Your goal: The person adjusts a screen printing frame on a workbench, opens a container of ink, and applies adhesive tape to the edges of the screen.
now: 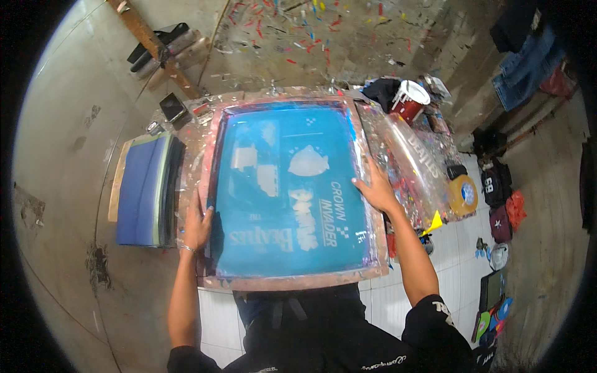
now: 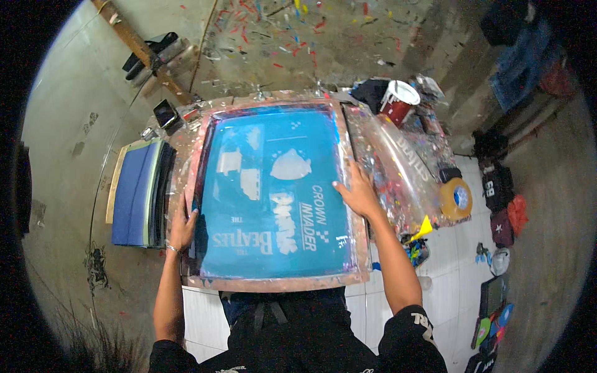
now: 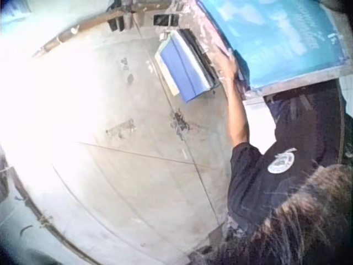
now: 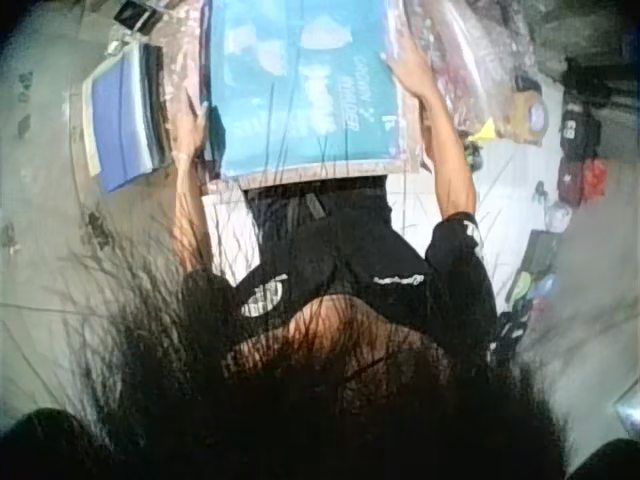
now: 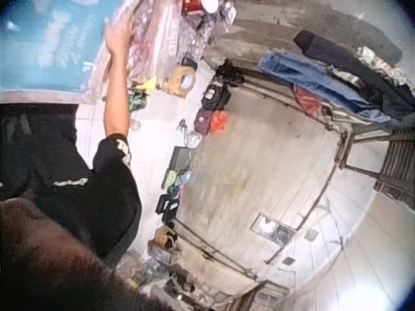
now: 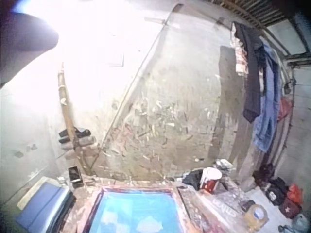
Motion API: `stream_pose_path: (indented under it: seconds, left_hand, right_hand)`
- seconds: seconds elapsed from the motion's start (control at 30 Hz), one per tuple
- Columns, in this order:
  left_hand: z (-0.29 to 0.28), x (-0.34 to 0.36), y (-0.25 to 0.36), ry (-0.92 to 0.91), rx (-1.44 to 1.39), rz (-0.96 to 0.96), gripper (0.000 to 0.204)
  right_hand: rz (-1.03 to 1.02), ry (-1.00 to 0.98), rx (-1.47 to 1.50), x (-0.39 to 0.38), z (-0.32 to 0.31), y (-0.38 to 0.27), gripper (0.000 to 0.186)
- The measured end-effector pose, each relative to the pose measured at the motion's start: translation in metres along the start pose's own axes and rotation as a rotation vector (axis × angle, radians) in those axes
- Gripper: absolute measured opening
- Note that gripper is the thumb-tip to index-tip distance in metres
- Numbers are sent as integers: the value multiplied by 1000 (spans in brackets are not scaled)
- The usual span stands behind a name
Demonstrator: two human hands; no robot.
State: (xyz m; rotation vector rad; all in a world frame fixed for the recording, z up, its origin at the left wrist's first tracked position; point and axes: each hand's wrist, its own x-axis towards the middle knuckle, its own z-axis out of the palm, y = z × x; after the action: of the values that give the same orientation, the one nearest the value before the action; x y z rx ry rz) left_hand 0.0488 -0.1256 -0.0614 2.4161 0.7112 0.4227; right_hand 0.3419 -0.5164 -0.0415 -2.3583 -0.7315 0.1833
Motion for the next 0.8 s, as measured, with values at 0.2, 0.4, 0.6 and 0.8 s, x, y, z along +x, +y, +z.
stream_pose_path:
  seconds: [0.2,0.4,0.6,0.8]
  left_hand:
    - [-2,-2,-2,-6,-35,-23,75]
    - [-22,29,13,99,18,-3,74]
    - [-21,197,26,246,173,279,60]
    - [4,311,-33,76,516,130,55]
  right_hand:
    - [-107,132,-139,11,-9,-7,70]
    - [-182,72,-124,8,-21,-57,58]
    - [-202,60,-36,1,-33,-79,51]
    - [-195,18,17,-15,-40,-85,50]
